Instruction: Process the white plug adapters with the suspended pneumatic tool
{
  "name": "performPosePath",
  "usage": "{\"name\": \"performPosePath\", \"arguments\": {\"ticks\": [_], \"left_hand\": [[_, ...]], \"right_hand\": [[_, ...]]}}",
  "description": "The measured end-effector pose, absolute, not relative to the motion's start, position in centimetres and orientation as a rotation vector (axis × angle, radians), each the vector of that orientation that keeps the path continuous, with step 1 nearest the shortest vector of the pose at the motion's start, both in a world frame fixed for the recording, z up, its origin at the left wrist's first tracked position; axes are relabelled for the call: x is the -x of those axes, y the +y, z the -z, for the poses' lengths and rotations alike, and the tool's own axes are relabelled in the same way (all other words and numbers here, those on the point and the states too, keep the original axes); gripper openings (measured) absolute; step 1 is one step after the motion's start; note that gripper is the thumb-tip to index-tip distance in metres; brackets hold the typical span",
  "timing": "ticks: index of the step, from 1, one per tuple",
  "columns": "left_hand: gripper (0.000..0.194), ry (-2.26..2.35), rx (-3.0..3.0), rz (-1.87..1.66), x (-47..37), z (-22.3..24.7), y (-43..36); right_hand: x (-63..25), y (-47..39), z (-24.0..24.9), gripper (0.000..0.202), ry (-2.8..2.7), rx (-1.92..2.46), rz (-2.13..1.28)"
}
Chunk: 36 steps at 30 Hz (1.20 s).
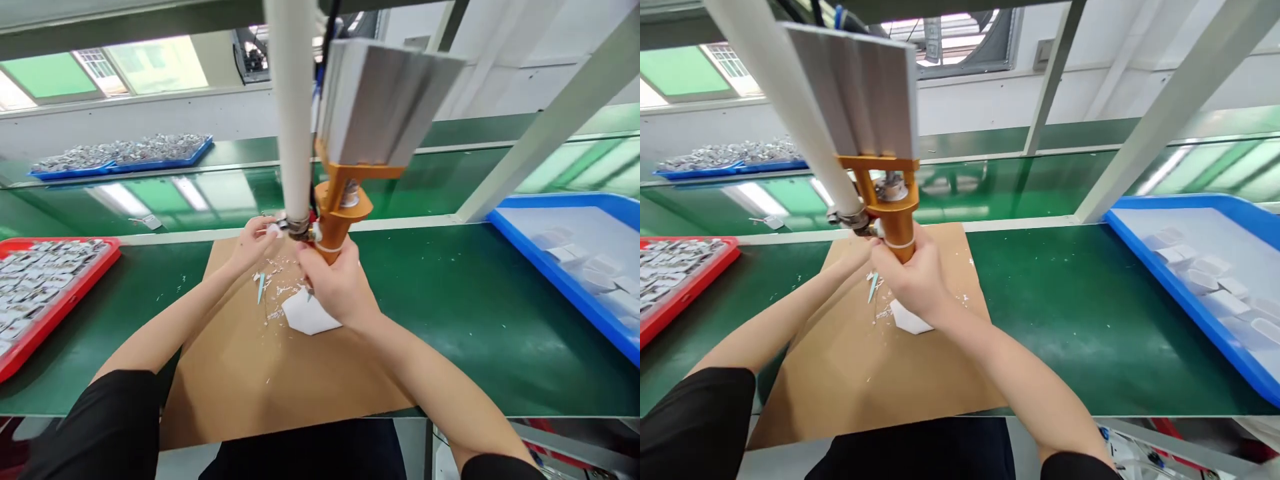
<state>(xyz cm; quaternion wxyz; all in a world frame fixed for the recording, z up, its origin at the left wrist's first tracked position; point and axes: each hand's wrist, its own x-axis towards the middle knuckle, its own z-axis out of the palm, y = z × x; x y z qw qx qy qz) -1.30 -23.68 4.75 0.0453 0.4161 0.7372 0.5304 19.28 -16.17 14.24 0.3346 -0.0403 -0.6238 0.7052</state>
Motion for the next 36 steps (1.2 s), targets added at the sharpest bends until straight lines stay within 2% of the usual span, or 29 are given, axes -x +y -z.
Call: {"name": "performPosePath", "arguments": {"ticks": [4, 7, 11, 14, 16, 19, 27, 31, 36], "left_hand": [[0.034, 2.379, -1.105, -1.752, 3.4, -2.1, -28.6], [0.043, 2.369, -1.047, -1.672, 4.3, -0.9, -30.4], [0.049, 2.585, -1.176, -1.300, 4.2, -1.5, -30.8], [0.046, 2.776, -1.291, -0.963, 3.4, -2.5, -31.1], [0.041, 2.809, -1.279, -0.878, 2.9, -3.0, -31.3], [0.034, 2.751, -1.244, -0.944, 2.5, -3.1, -31.5], [0.039, 2.189, -1.450, -1.536, -2.7, -3.0, -29.4], [0.039, 2.000, -1.656, -1.493, -6.5, -2.6, -28.5], [0.045, 1.973, -1.932, -1.284, -8.5, -2.3, -28.6]], "right_hand": [[-18.8, -15.4, -13.5, 0.020, -1.598, 0.095, -1.725], [-18.4, -14.8, -13.0, 0.017, -1.571, 0.135, -1.667], [-18.2, -14.4, -13.4, 0.011, -1.525, 0.168, -1.649], [-18.1, -14.5, -13.8, 0.008, -1.503, 0.154, -1.651], [-18.1, -14.6, -13.9, 0.008, -1.502, 0.132, -1.652], [-18.1, -14.9, -14.1, 0.010, -1.492, 0.096, -1.640], [-18.6, -15.9, -14.3, 0.011, -1.514, 0.070, -1.691], [-19.1, -16.5, -14.4, 0.014, -1.536, 0.035, -1.702], [-19.3, -16.9, -14.7, 0.016, -1.540, 0.008, -1.728]]}}
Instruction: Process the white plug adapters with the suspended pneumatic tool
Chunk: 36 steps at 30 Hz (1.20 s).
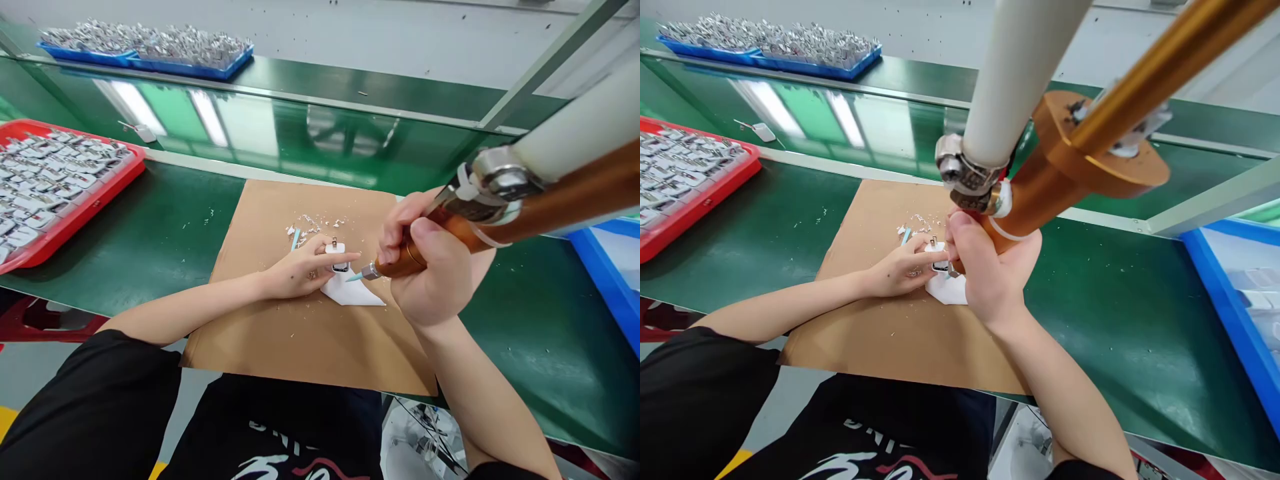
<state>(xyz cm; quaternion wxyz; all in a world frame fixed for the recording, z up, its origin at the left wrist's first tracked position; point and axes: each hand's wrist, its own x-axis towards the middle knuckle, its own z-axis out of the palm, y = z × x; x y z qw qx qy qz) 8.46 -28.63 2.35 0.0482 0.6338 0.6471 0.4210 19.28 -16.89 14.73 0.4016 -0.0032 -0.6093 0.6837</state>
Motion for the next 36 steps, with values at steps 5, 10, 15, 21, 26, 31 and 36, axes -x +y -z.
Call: {"name": "performPosePath", "arguments": {"ticks": [5, 10, 15, 21, 26, 31, 36], "left_hand": [[0.052, 1.936, -1.916, -1.223, -8.8, -2.6, -28.9], [0.033, 1.891, -1.851, -1.278, -9.2, -2.7, -28.9], [0.026, 1.899, -1.845, -1.429, -9.3, -2.4, -28.6], [0.025, 1.962, -1.937, -1.463, -9.6, -2.1, -28.5], [0.026, 2.000, -1.914, -1.447, -10.1, -2.2, -28.5], [0.028, 1.971, -1.916, -1.512, -10.3, -2.5, -28.5], [0.029, 1.960, -1.933, -1.606, -10.5, -2.5, -28.4]], "right_hand": [[-19.1, -16.8, -14.7, 0.016, -1.519, 0.022, -1.714], [-19.1, -16.8, -14.6, 0.021, -1.523, 0.084, -1.702], [-19.2, -17.2, -14.8, 0.021, -1.560, 0.135, -1.695], [-19.3, -17.3, -14.9, 0.022, -1.594, 0.116, -1.670], [-19.2, -17.3, -15.0, 0.014, -1.547, 0.037, -1.707], [-19.1, -17.3, -15.0, 0.013, -1.529, 0.014, -1.716], [-19.1, -17.5, -15.3, 0.019, -1.558, 0.051, -1.702]]}}
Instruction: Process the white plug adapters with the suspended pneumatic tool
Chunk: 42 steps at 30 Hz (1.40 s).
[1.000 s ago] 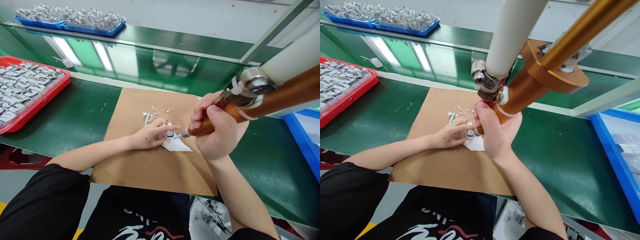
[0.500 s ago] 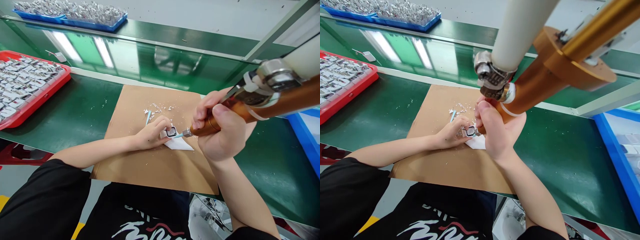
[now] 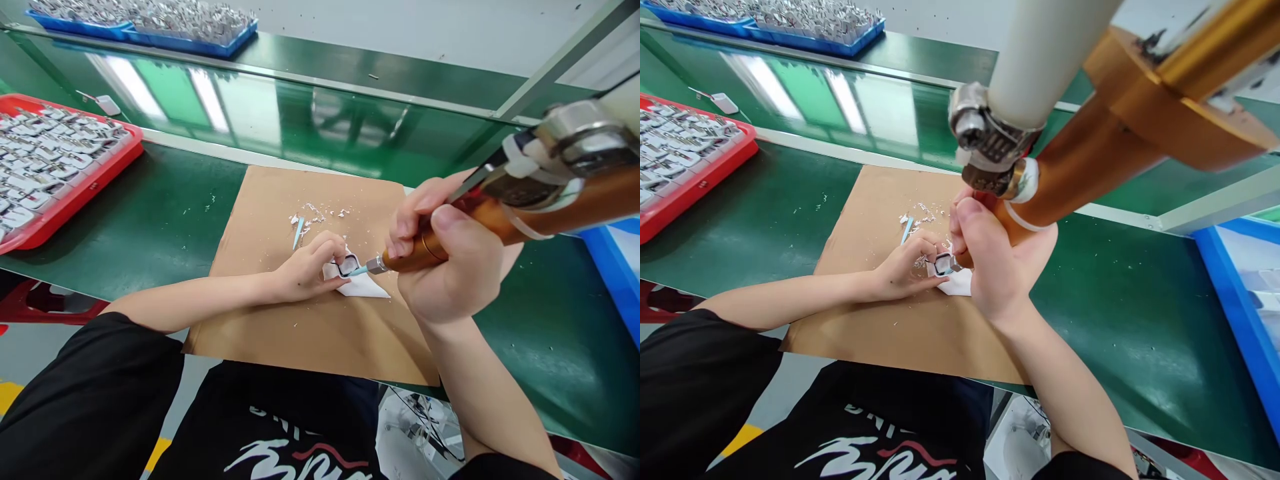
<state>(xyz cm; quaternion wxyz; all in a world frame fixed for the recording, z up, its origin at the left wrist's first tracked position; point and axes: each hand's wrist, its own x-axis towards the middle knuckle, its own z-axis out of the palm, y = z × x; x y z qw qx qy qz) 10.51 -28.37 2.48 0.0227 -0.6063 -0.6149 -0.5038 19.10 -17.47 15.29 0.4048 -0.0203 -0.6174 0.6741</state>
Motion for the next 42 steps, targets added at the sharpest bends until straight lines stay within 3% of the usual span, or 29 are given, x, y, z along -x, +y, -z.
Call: {"name": "performPosePath", "arguments": {"ticks": [12, 42], "left_hand": [[0.028, -1.904, 1.827, 1.513, -10.67, -2.37, -28.42], [0.029, -1.927, 1.865, 1.505, -10.66, -2.22, -28.51]], "right_hand": [[-19.05, -17.27, -15.30, 0.030, -1.638, 0.018, -1.641], [-19.20, -17.32, -15.08, 0.027, -1.609, 0.020, -1.695]]}}
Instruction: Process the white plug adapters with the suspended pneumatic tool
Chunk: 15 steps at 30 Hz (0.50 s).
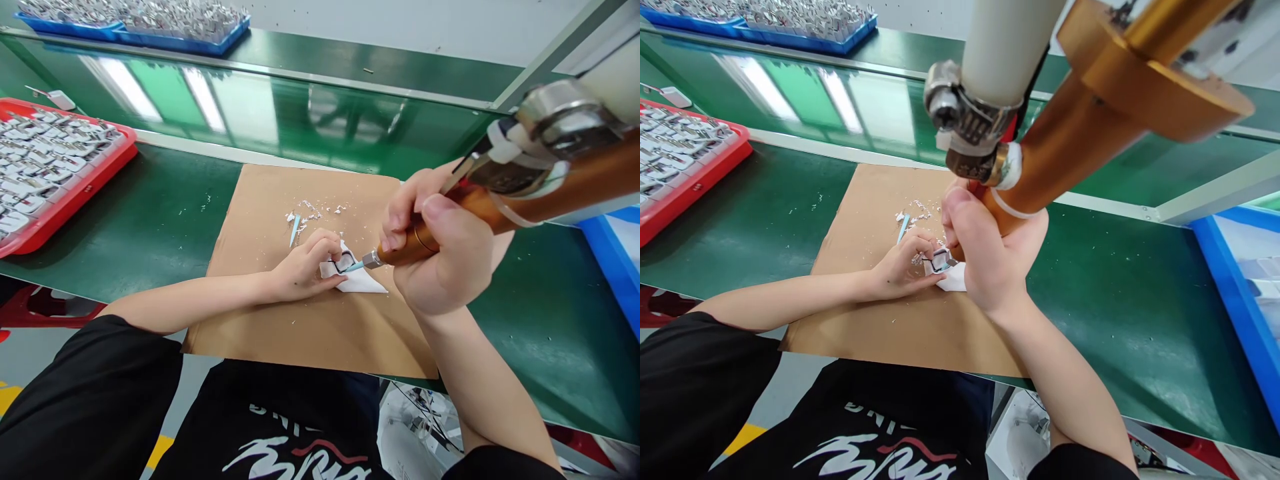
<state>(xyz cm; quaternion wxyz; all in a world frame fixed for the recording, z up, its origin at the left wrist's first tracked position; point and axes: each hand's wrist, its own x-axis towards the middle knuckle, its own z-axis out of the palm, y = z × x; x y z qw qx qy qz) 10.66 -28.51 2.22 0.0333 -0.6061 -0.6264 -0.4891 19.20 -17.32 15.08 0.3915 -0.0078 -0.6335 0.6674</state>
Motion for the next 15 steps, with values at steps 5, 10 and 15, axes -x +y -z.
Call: {"name": "performPosePath", "arguments": {"ticks": [5, 10, 15], "left_hand": [[0.029, -1.925, 1.875, 1.516, -10.66, -2.27, -28.59], [0.031, -1.911, 1.884, 1.479, -10.61, -2.30, -28.62], [0.033, -1.884, 1.889, 1.474, -10.57, -2.44, -28.65]], "right_hand": [[-19.29, -17.30, -15.09, 0.029, -1.648, 0.060, -1.678], [-19.12, -17.32, -14.95, 0.025, -1.595, 0.073, -1.694], [-18.87, -17.25, -14.86, 0.026, -1.562, 0.039, -1.675]]}}
